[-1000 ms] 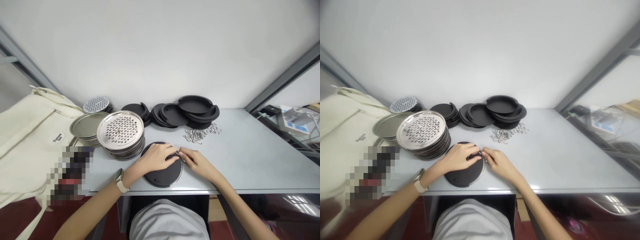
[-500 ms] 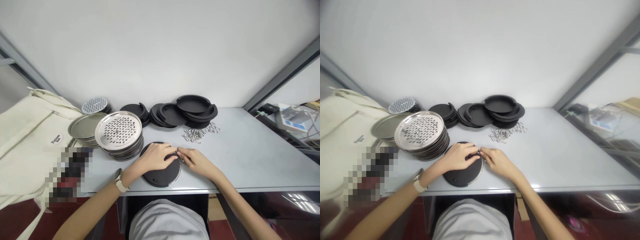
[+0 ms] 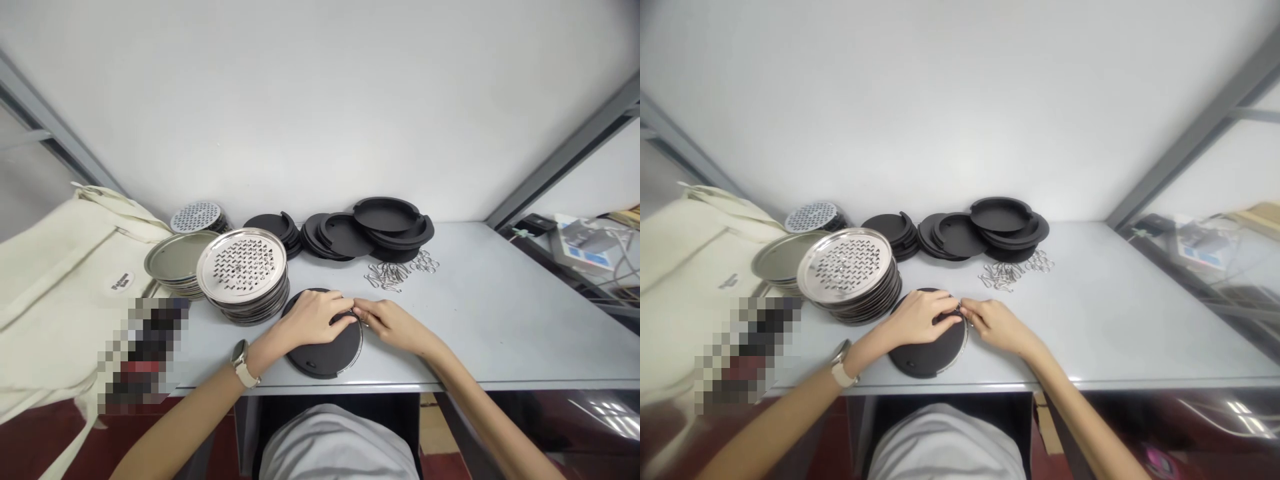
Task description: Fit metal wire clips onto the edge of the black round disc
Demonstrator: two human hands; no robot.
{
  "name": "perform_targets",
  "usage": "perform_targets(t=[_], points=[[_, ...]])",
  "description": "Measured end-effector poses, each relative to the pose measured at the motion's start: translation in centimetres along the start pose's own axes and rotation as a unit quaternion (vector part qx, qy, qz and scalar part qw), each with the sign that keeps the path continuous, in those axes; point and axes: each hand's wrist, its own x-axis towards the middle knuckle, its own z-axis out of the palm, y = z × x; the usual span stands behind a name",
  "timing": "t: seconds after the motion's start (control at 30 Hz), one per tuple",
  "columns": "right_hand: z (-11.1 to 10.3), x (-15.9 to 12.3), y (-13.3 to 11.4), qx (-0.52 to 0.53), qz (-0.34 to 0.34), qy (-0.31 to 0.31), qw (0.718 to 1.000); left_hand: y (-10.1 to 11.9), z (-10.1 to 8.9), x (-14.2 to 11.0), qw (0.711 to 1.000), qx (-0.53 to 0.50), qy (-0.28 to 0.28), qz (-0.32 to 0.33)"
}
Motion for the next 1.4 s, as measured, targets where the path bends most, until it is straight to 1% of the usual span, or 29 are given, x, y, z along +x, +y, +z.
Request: perform_targets(t=[0.1,0.3,0.47,0.8,1.07,1.4], points=[[0.1,-0.2,-0.2,-0.002,0.014,0.008,1.000,0.0,0.0,0.0,1.000,0.002,0.004,0.001],[-0.3,-0.4,-0.3,0.018,0.015,-0.003,1.000,0.1,0.0,-0.1,1.000,-0.005,0.011,-0.008],[-0.3,-0.6,0.1,0.026,0.021,0.000,0.999,0.1,0.0,0.1,1.000,-0.021,0.016,-0.010],[-0.1,-0.7,0.8,0.061,0.010,-0.001,0.998,0.1,0.1,0.2,0.999,-0.020,0.038,-0.017],[0.0,-0.7,0.9,0.081,0.011,-0.004,0.997,0.0,0.1,0.2,0.999,-0.023,0.043,-0.013],[0.1,-0.7,0.9,0.088,0.011,0.000,0.996,-0.1,0.3,0.2,0.999,-0.017,0.036,-0.011]])
